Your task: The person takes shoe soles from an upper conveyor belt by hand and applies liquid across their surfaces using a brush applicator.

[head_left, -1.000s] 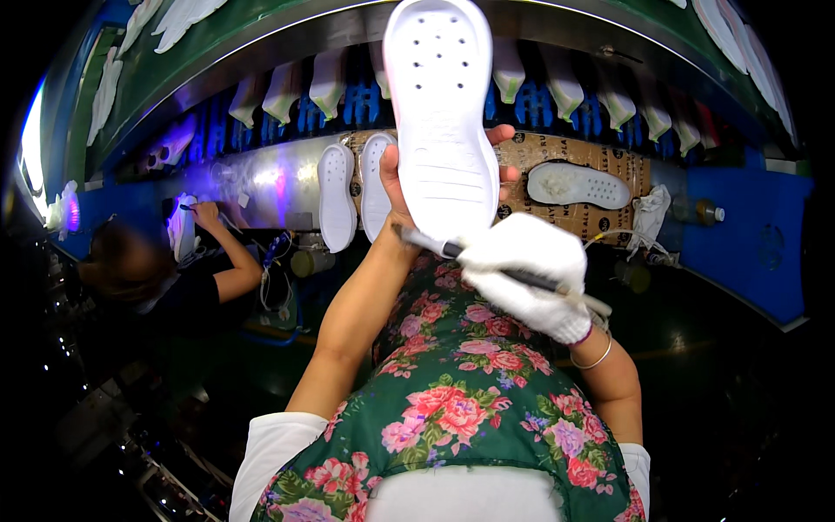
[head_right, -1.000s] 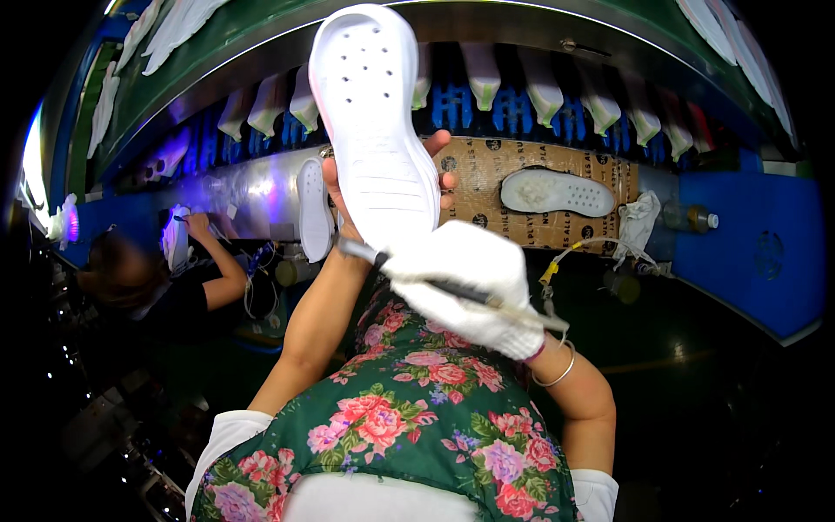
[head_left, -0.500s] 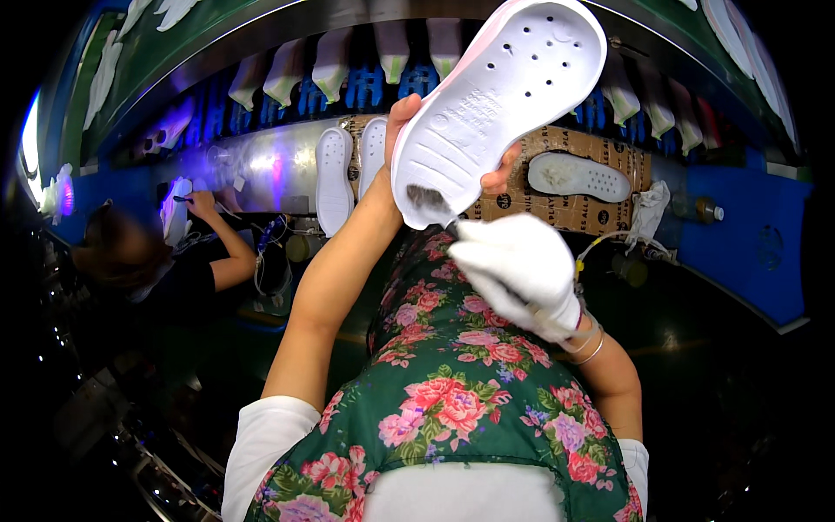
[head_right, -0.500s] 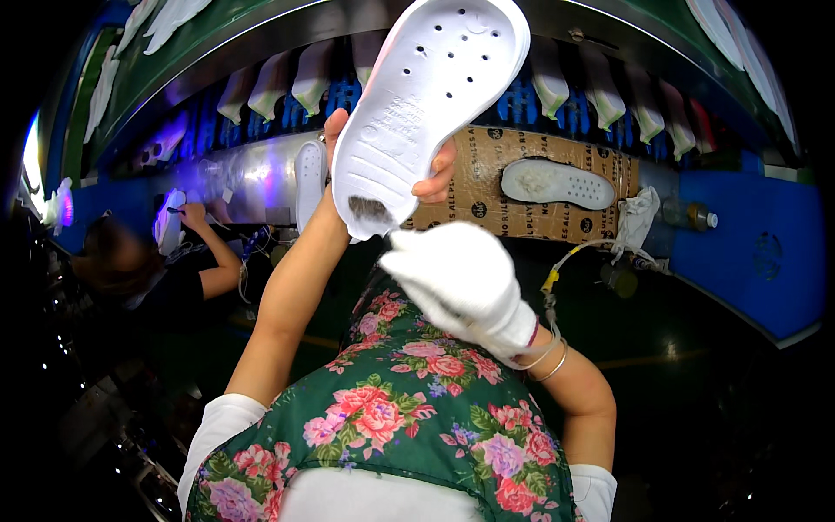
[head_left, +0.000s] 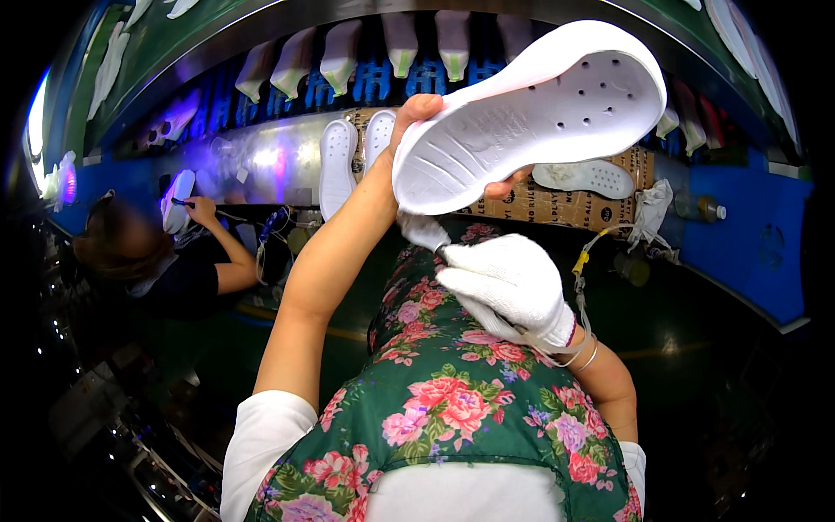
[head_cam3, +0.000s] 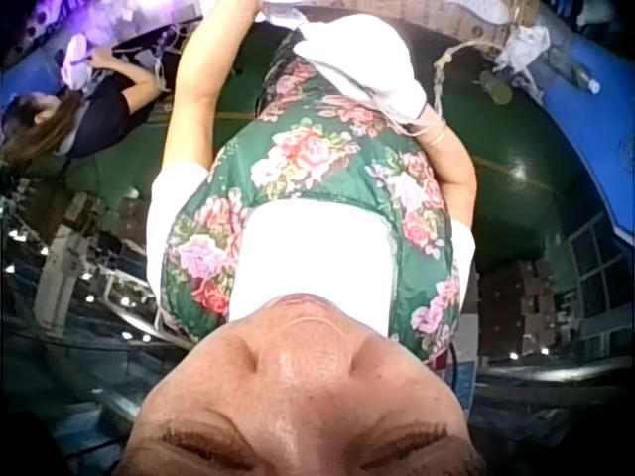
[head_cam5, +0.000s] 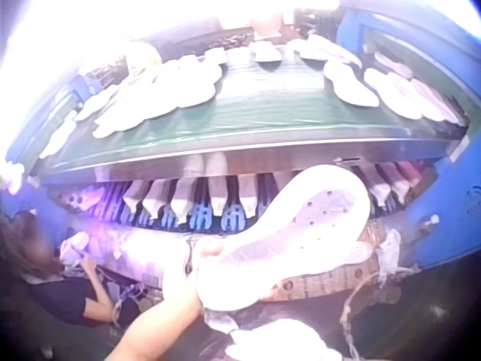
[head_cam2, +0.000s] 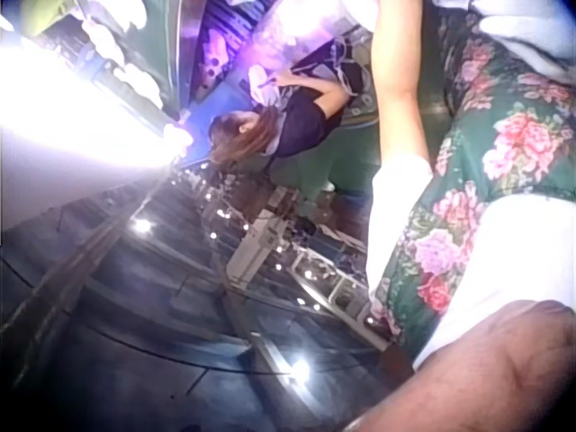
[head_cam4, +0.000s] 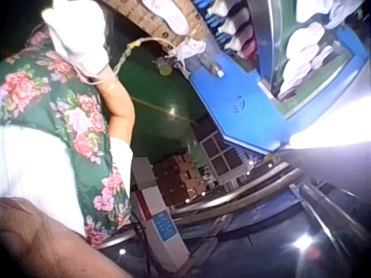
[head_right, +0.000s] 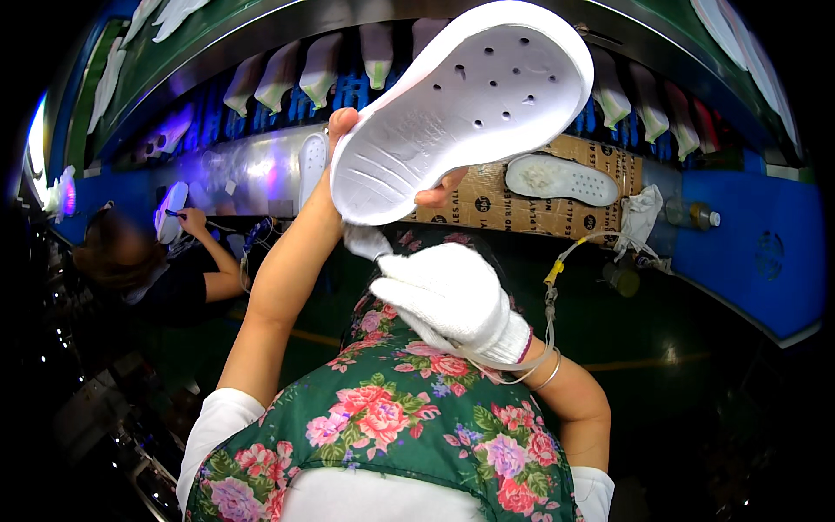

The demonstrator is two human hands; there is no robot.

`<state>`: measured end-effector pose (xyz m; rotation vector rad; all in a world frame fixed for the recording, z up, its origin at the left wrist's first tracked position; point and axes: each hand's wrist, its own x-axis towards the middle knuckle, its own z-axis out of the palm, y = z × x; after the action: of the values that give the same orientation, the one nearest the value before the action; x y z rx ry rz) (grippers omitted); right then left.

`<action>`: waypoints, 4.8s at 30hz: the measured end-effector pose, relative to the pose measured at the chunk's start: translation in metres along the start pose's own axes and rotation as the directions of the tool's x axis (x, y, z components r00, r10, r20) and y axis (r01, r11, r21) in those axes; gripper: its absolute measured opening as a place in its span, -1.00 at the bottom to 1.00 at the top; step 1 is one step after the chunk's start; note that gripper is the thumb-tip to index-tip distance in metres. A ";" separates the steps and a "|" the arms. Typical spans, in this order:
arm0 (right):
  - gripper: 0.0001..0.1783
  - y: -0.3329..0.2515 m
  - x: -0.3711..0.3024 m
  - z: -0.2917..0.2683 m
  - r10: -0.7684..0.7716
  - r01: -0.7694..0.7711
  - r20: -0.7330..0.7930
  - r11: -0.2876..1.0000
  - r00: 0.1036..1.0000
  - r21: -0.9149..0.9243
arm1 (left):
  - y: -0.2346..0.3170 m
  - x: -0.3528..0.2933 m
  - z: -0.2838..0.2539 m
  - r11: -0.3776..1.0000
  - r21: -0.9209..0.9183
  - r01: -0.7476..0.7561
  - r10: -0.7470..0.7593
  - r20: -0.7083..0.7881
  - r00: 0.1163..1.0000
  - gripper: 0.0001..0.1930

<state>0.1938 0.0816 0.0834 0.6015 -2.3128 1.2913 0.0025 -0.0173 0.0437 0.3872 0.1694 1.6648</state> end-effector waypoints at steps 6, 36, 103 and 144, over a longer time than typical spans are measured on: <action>-0.75 0.003 0.013 -0.012 0.287 -0.253 -0.121 0.939 0.950 0.234 | 0.007 0.002 -0.001 0.999 0.046 0.011 -0.014 0.062 0.998 0.03; -0.76 0.014 -0.027 -0.079 0.696 -0.241 -0.424 0.643 0.579 0.727 | 0.039 0.046 0.009 0.986 0.131 -0.101 0.050 0.349 0.936 0.18; -0.67 0.013 0.089 -0.007 -0.038 -0.053 -0.220 0.918 0.975 -0.394 | -0.072 -0.052 0.037 0.901 0.420 -0.107 0.343 -0.539 0.769 0.07; -0.59 0.018 0.059 0.018 0.029 -0.030 -0.086 0.999 0.996 -0.011 | 0.002 -0.047 -0.016 0.903 -0.047 -0.427 0.414 -0.168 0.895 0.28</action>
<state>0.1329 0.0643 0.0954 0.5002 -2.2661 1.2895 -0.0004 -0.0623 0.0223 0.2402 0.1371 2.1269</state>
